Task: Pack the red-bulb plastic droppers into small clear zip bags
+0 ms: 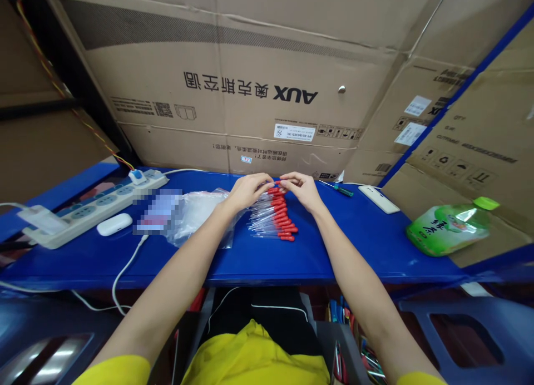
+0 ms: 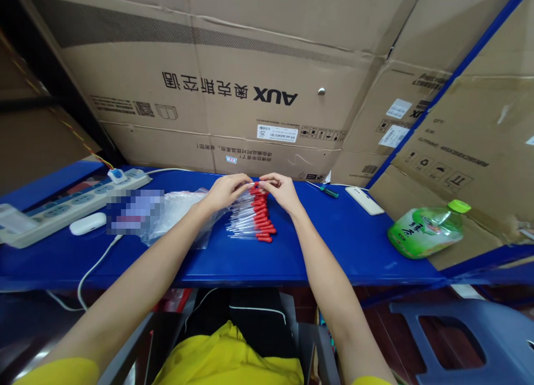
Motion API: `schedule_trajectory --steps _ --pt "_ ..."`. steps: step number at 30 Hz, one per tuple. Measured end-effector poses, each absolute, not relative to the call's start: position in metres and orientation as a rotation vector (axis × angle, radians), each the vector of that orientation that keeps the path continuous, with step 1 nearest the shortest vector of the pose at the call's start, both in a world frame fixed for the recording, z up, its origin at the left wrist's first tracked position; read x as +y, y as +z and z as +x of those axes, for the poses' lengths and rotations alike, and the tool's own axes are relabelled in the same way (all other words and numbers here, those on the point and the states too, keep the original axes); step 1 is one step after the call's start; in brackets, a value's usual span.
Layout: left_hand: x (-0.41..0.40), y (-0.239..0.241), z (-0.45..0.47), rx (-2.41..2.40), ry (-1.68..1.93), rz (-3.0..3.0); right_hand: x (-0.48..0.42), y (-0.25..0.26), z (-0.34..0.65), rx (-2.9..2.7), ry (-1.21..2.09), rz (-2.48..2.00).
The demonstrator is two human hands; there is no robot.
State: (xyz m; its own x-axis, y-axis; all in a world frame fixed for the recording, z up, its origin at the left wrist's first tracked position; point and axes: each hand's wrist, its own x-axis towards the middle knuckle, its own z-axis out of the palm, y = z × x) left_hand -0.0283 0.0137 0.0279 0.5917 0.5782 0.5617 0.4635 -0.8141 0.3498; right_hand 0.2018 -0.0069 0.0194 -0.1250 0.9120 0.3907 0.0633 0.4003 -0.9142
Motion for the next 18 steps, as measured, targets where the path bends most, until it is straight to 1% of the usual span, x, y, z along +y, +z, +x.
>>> schedule_trajectory --steps 18 --pt "0.0179 0.0270 -0.0281 0.708 1.069 2.614 -0.0084 0.0187 0.2022 -1.548 0.851 -0.908"
